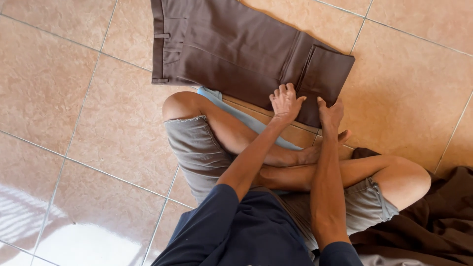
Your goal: Folding multiple pairs of brown trousers while sitting on a tiled floor.
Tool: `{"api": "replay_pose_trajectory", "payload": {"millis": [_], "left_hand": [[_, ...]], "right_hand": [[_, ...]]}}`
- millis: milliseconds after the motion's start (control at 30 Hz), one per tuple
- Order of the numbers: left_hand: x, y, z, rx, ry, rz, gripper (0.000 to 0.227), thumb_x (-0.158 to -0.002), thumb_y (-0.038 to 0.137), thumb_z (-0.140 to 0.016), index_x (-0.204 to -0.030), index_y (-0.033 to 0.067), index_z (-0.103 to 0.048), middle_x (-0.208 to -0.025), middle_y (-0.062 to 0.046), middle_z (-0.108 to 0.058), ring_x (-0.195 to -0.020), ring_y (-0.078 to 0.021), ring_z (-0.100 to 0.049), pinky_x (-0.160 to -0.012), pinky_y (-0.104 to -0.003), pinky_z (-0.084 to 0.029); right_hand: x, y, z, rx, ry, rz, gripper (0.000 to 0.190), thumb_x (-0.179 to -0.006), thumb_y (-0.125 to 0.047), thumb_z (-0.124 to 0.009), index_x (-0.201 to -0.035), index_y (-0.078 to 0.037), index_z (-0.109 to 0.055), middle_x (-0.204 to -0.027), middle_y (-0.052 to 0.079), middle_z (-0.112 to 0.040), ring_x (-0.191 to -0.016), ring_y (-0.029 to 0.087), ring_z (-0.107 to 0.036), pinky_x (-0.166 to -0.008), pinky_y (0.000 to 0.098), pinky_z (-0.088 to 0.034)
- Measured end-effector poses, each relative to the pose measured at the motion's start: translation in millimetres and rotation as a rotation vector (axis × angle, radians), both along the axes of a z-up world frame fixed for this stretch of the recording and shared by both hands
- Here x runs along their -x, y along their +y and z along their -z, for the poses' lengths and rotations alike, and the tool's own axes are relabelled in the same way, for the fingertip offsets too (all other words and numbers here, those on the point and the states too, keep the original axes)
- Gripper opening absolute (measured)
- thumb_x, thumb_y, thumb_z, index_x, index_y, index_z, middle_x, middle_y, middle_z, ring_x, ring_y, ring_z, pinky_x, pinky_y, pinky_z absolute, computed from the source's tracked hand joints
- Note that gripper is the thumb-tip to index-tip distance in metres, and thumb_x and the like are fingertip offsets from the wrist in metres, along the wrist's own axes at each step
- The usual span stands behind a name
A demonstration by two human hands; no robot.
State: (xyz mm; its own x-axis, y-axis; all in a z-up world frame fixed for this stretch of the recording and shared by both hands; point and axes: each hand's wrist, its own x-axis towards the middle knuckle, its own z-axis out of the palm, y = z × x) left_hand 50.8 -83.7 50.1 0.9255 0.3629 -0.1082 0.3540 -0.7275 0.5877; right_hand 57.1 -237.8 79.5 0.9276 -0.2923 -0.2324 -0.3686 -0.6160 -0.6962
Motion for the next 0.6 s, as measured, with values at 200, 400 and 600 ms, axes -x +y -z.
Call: {"api": "replay_pose_trajectory", "payload": {"millis": [200,400,600], "left_hand": [[-5,-28,2,-0.125,0.028,0.059,0.04,-0.086,0.029,-0.077,-0.113,0.0108,-0.054,-0.101,-0.009,-0.061,-0.099,-0.035,-0.066,-0.089,-0.05,-0.048],[1,-42,-8,-0.192,-0.04,-0.045,0.068,-0.08,0.033,-0.083,-0.128,-0.0009,-0.049,-0.116,-0.018,-0.053,-0.104,-0.0353,-0.06,-0.09,-0.049,-0.048],[-20,-49,17,-0.04,0.094,-0.044,0.049,-0.083,0.027,-0.081,-0.117,0.006,-0.052,-0.099,-0.01,-0.062,-0.1,-0.0348,-0.063,-0.089,-0.05,-0.043]], "right_hand": [[2,8,-24,0.007,0.063,-0.015,0.054,-0.096,-0.051,-0.075,-0.12,-0.005,-0.061,-0.11,0.024,-0.068,-0.109,0.046,-0.066,-0.084,0.0577,-0.053],[7,18,-50,-0.001,0.123,-0.02,0.075,-0.11,-0.057,-0.047,-0.146,0.008,-0.043,-0.147,0.039,-0.045,-0.14,0.054,-0.04,-0.116,0.0633,-0.034],[4,18,-49,-0.006,0.085,-0.033,0.078,-0.109,-0.065,-0.034,-0.14,0.005,-0.049,-0.14,0.037,-0.051,-0.134,0.055,-0.045,-0.116,0.0614,-0.034]]}}
